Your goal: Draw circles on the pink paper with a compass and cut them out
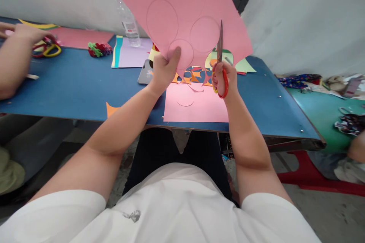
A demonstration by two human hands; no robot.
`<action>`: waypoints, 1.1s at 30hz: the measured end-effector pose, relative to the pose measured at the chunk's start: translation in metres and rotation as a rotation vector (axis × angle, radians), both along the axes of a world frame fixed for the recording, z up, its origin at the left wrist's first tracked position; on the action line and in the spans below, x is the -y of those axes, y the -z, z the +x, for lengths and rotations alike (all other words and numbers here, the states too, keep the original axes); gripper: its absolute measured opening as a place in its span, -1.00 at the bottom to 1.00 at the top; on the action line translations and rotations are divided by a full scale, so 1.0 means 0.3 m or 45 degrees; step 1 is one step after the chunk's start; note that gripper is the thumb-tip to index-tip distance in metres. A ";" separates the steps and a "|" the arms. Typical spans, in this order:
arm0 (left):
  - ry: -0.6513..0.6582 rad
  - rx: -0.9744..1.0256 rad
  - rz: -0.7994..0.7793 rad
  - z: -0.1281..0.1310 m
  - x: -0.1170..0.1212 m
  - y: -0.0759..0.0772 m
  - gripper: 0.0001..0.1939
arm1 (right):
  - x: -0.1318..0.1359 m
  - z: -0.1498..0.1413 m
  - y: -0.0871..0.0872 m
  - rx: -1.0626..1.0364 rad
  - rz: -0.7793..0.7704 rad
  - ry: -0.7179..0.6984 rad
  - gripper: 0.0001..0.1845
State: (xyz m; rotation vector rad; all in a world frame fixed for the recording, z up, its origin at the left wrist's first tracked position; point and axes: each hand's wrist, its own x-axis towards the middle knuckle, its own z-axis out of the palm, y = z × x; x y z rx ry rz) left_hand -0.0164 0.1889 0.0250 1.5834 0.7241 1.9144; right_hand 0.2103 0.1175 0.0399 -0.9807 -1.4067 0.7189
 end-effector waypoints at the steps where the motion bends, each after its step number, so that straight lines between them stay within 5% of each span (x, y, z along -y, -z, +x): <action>1: 0.001 0.001 0.000 0.001 0.001 -0.002 -0.34 | 0.000 0.000 0.000 -0.003 -0.009 0.006 -0.04; 33: -0.023 -0.017 0.020 -0.031 -0.024 -0.033 -0.24 | 0.012 -0.002 -0.006 0.042 -0.026 -0.005 -0.04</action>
